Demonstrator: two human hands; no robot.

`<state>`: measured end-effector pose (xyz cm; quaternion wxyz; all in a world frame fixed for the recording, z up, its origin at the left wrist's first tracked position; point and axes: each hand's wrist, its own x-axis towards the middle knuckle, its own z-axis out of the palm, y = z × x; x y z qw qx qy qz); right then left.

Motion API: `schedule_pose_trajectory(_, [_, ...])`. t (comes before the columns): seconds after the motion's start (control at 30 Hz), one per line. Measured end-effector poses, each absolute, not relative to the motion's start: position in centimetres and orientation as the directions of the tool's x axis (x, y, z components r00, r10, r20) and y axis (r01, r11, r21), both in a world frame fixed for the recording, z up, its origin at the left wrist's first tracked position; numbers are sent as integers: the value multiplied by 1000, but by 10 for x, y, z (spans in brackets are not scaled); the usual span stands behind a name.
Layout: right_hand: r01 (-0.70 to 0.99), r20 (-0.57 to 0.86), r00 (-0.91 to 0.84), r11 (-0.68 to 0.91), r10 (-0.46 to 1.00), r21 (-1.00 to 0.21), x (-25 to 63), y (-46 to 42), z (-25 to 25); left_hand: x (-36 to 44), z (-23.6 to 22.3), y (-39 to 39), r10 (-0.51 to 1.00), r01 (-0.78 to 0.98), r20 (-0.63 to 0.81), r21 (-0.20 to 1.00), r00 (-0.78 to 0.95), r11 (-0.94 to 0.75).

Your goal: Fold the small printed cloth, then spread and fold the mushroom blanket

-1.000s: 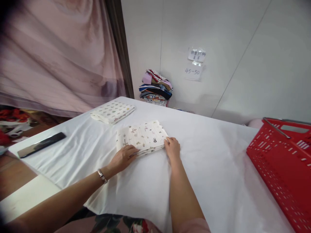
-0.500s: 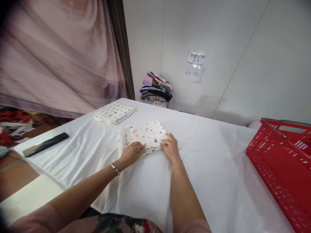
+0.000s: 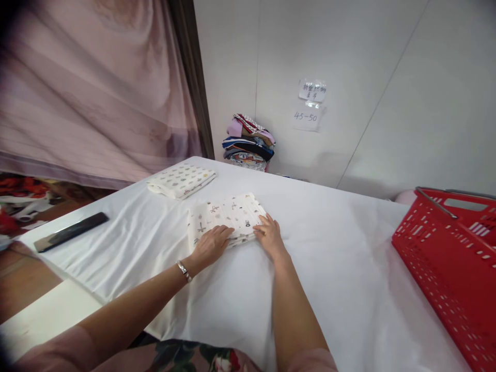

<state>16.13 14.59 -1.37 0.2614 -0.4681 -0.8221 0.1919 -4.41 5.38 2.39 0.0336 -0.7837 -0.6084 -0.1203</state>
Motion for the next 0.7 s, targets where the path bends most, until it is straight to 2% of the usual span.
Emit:
schedule_pose_trajectory(0.2, [665,243,-421,479,874,-573,160,146,-13,-40,27,62,915,933,206,25,347,-359])
schedule_pose_trajectory(0.4, [641,291,-408,499,865,-583,159,142,-11,-40,26,70,920,932,152,-29,361,-361])
schedule_pose_trajectory(0.7, [571,402,-444,599,801,-562,155,140,-11,-42,21,72,960,964,191,134,205,-232])
